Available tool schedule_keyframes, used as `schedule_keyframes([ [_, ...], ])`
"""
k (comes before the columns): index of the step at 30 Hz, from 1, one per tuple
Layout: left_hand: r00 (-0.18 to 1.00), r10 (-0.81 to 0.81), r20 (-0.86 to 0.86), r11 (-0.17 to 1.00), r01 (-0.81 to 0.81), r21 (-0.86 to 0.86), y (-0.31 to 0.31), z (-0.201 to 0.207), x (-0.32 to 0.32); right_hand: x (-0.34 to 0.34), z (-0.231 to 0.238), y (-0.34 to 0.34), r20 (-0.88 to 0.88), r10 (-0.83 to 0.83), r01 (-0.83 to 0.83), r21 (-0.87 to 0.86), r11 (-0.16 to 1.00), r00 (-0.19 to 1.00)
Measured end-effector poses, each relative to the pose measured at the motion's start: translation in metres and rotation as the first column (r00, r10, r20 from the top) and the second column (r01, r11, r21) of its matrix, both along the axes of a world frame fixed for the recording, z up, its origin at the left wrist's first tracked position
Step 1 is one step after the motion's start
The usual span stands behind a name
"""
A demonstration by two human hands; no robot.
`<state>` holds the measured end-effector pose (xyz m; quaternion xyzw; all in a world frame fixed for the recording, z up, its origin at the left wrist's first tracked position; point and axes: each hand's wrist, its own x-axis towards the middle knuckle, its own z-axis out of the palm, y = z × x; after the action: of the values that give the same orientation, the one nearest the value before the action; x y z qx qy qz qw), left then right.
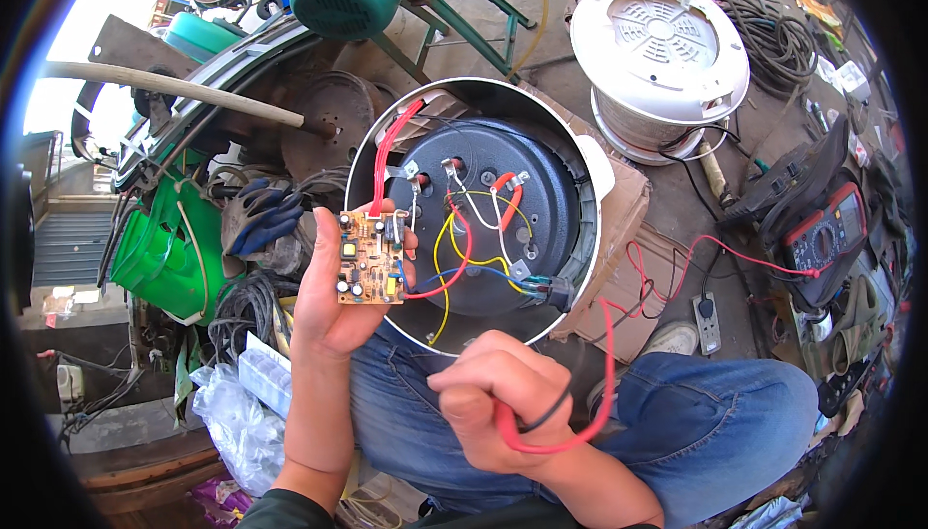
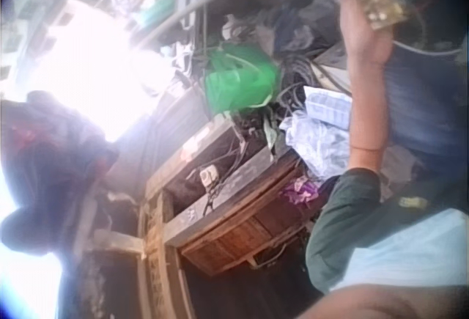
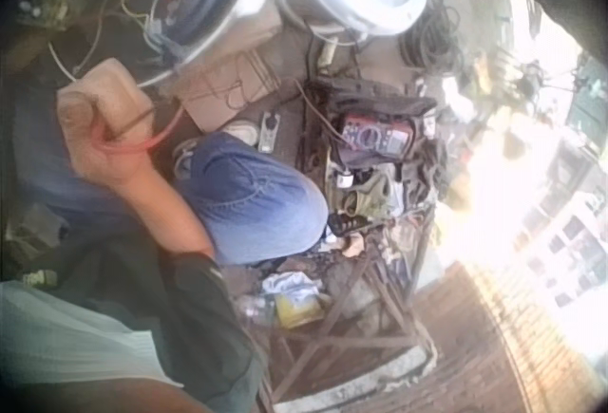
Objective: The person sits on the floor and uses a multimeter to test a circuit board removed from a circular housing. They probe various points on the board and wires while occasionally adjusting the multimeter.
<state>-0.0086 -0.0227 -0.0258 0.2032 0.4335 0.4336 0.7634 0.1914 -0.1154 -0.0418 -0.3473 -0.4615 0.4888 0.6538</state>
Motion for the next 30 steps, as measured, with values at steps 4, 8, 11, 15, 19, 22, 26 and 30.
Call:
schedule_keyframes([
  [4, 0.996, 0.056, 0.072, 0.996, -0.051, -0.068, 0.003, 0.001, -0.001, 0.018, 0.006, 0.007, -0.097, -0.271, 0.270, -0.021, 0.963, 0.958],
  [8, 0.992, 0.061, 0.108, 0.996, -0.054, -0.073, 0.003, 0.002, -0.008, 0.076, -0.005, 0.007, 0.040, -0.576, 0.576, -0.117, 0.809, 0.816],
  [11, 0.988, 0.112, 0.104, 0.990, -0.101, -0.101, 0.005, 0.003, -0.004, 0.107, -0.021, 0.006, -0.106, -0.703, 0.636, -0.346, 0.689, 0.704],
  [15, 0.984, 0.160, 0.082, 0.979, -0.147, -0.141, 0.007, 0.003, -0.001, 0.110, -0.052, 0.036, -0.066, -0.832, 0.660, -0.576, 0.483, 0.551],
  [19, 0.980, -0.004, 0.199, 0.998, 0.018, -0.067, 0.008, -0.001, -0.010, 0.103, -0.075, 0.040, -0.147, -0.720, 0.500, -0.625, 0.599, 0.678],
  [22, 0.979, -0.047, 0.198, 0.997, 0.059, -0.053, 0.009, -0.001, -0.012, 0.091, -0.080, 0.045, -0.162, -0.686, 0.396, -0.713, 0.579, 0.709],
  [26, 0.991, 0.074, 0.108, 0.990, -0.060, -0.131, 0.008, 0.001, -0.004, 0.086, -0.095, 0.043, -0.274, -0.607, 0.265, -0.714, 0.648, 0.746],
  [30, 0.992, 0.126, 0.003, 0.982, -0.124, -0.139, 0.008, 0.001, -0.002, 0.082, -0.104, 0.045, -0.224, -0.599, 0.285, -0.719, 0.634, 0.769],
])
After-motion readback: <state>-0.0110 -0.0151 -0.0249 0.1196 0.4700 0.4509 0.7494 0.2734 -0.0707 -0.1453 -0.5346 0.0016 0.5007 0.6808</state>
